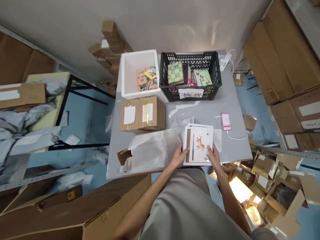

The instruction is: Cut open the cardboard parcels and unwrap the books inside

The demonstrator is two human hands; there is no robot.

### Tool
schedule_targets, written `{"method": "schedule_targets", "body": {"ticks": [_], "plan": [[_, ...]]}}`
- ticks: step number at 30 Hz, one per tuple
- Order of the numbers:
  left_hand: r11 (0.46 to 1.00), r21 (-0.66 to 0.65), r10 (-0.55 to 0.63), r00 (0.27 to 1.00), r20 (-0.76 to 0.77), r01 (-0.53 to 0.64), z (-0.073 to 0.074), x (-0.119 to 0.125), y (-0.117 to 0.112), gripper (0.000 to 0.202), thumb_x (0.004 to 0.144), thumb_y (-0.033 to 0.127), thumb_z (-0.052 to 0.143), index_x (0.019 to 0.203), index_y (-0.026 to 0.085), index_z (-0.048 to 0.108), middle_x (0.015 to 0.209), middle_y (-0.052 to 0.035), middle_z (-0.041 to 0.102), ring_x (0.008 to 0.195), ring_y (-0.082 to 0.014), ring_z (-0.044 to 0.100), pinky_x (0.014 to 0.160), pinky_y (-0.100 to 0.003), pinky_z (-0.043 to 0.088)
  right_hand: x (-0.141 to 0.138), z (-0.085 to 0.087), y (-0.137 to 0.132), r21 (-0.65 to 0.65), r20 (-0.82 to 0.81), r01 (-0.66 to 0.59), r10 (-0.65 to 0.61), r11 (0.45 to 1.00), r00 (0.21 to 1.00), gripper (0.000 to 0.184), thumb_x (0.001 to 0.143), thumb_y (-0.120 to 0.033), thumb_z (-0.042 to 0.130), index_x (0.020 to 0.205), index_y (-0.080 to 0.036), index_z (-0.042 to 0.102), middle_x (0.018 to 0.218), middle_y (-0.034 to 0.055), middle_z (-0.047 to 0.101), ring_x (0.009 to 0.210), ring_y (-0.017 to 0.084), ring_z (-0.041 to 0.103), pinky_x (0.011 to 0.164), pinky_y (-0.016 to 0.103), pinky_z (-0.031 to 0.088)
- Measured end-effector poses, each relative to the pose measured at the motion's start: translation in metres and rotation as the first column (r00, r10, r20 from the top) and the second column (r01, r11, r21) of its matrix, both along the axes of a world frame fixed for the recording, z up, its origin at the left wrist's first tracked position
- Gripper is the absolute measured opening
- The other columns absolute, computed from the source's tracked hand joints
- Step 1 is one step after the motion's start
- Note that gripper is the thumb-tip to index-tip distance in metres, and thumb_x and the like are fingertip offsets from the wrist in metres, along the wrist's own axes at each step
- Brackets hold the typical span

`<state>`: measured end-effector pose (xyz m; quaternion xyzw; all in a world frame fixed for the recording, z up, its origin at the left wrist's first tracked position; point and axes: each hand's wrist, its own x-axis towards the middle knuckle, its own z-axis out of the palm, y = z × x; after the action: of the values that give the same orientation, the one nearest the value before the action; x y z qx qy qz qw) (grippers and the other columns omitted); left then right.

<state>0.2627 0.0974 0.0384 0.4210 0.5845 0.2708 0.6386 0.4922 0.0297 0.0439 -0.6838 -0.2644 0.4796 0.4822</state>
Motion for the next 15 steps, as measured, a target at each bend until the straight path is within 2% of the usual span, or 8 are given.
{"method": "schedule_targets", "body": {"ticks": [2, 5, 8, 10, 13, 15], "plan": [[0.999, 0.033, 0.021, 0.995, 0.103, -0.024, 0.014, 0.005, 0.022, 0.063, 0.088, 0.051, 0.084, 0.142, 0.022, 0.067, 0.144, -0.0134, 0.078, 0.137, -0.0346, 0.072, 0.122, -0.049, 0.055, 0.011, 0.020, 0.025, 0.071, -0.025, -0.007, 0.009, 0.997, 1.000, 0.054, 0.100, -0.065, 0.073, 0.139, -0.028, 0.076, 0.149, 0.0102, 0.078, 0.141, 0.033, 0.072, 0.125, 0.052, 0.056], [0.982, 0.159, 0.080, 0.986, 0.144, -0.103, 0.038, 0.014, 0.081, 0.067, 0.082, 0.032, 0.084, 0.145, 0.022, 0.064, 0.145, -0.0133, 0.076, 0.135, -0.0315, 0.073, 0.119, -0.047, 0.057, 0.028, 0.042, 0.090, 0.188, -0.037, -0.005, 0.012, 0.982, 0.999, 0.049, 0.102, -0.061, 0.072, 0.140, -0.030, 0.073, 0.151, 0.0085, 0.077, 0.140, 0.029, 0.073, 0.122, 0.049, 0.058], [0.947, 0.310, 0.069, 0.996, 0.057, -0.083, 0.068, 0.022, 0.162, 0.057, 0.077, 0.020, 0.077, 0.133, 0.021, 0.073, 0.143, -0.0128, 0.078, 0.124, -0.0303, 0.076, 0.114, -0.047, 0.060, 0.042, 0.054, 0.182, 0.309, 0.034, 0.015, -0.027, 0.951, 0.999, 0.050, 0.101, -0.055, 0.072, 0.144, -0.030, 0.066, 0.156, 0.0095, 0.072, 0.143, 0.025, 0.070, 0.121, 0.045, 0.057], [0.923, 0.378, 0.063, 0.998, 0.015, -0.064, 0.091, 0.028, 0.219, 0.058, 0.078, 0.016, 0.072, 0.135, 0.020, 0.076, 0.141, -0.0129, 0.080, 0.124, -0.0307, 0.076, 0.115, -0.047, 0.059, 0.048, 0.061, 0.251, 0.305, 0.058, 0.061, -0.083, 0.951, 0.995, 0.054, 0.098, -0.050, 0.073, 0.145, -0.027, 0.060, 0.150, 0.0117, 0.074, 0.136, 0.025, 0.073, 0.115, 0.043, 0.061], [0.880, 0.467, 0.107, 0.994, -0.013, -0.089, 0.127, 0.040, 0.293, 0.051, 0.081, 0.014, 0.070, 0.131, 0.016, 0.079, 0.139, -0.0147, 0.081, 0.134, -0.0328, 0.072, 0.123, -0.047, 0.053, 0.054, 0.081, 0.348, 0.276, 0.050, 0.128, -0.147, 0.953, 0.988, 0.039, 0.094, -0.035, 0.071, 0.130, -0.023, 0.063, 0.132, 0.0122, 0.079, 0.120, 0.024, 0.078, 0.108, 0.041, 0.064], [0.850, 0.517, 0.121, 0.993, -0.008, -0.099, 0.150, 0.050, 0.333, 0.043, 0.084, 0.017, 0.071, 0.126, 0.013, 0.081, 0.134, -0.0162, 0.083, 0.135, -0.0347, 0.072, 0.124, -0.048, 0.052, 0.059, 0.101, 0.400, 0.345, -0.005, 0.073, -0.076, 0.936, 0.997, 0.028, 0.093, -0.032, 0.070, 0.119, -0.023, 0.065, 0.119, 0.0102, 0.082, 0.109, 0.024, 0.079, 0.101, 0.040, 0.066]]}}
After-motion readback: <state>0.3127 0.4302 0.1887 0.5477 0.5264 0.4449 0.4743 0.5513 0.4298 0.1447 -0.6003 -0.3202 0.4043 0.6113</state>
